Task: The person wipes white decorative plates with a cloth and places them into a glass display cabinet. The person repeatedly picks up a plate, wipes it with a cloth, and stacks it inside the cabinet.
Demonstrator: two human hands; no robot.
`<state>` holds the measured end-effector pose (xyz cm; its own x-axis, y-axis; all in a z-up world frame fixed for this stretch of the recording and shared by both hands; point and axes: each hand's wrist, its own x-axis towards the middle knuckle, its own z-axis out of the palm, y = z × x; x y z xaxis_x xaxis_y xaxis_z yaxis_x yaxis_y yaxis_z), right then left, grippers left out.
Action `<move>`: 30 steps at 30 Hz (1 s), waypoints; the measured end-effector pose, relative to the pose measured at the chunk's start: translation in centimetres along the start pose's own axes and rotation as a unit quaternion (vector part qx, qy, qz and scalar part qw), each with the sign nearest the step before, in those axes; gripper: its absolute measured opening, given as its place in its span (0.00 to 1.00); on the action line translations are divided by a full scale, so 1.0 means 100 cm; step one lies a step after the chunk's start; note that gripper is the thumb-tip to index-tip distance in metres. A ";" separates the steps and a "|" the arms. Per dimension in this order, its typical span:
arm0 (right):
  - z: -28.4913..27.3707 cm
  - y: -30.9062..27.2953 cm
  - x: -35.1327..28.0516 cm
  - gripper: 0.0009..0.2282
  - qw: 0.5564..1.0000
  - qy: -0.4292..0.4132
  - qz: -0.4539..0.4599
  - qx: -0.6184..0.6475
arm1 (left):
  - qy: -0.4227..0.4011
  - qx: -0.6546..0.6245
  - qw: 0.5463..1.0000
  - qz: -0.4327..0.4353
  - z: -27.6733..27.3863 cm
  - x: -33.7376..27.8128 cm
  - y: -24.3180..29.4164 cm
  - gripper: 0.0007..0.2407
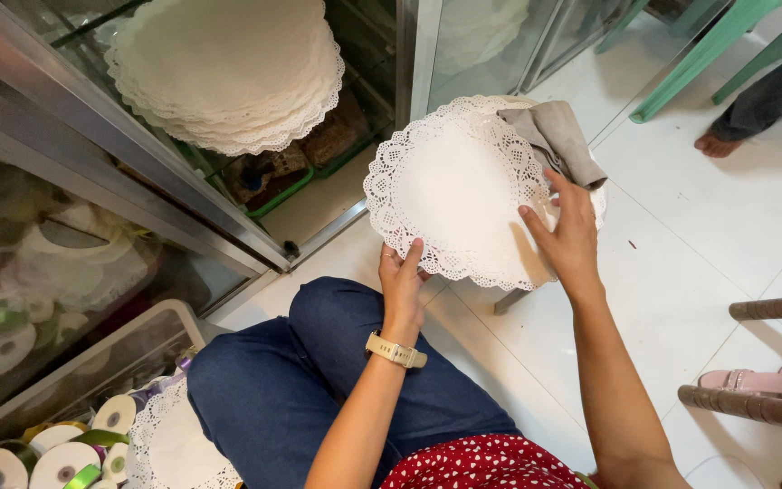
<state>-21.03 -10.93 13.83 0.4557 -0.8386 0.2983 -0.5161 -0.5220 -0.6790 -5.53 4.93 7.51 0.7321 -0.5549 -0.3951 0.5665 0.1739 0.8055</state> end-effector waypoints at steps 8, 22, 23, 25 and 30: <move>0.034 0.034 0.006 0.24 0.992 0.059 0.022 0.112 | 0.041 0.049 0.996 0.064 -0.006 0.003 0.006 0.16; 0.030 0.039 -0.001 0.10 0.929 0.181 -0.014 0.322 | 0.032 -0.015 0.992 0.120 0.007 -0.007 0.025 0.07; 0.030 0.039 -0.001 0.10 0.932 0.191 -0.021 0.307 | 0.029 -0.017 0.992 0.122 0.007 -0.007 0.027 0.07; 0.029 0.035 -0.001 0.09 0.934 0.201 -0.029 0.293 | 0.027 -0.019 0.992 0.124 0.009 -0.009 0.034 0.07; 0.027 0.022 0.007 0.08 0.933 0.215 -0.051 0.283 | 0.017 -0.040 0.994 0.098 0.001 0.006 0.033 0.07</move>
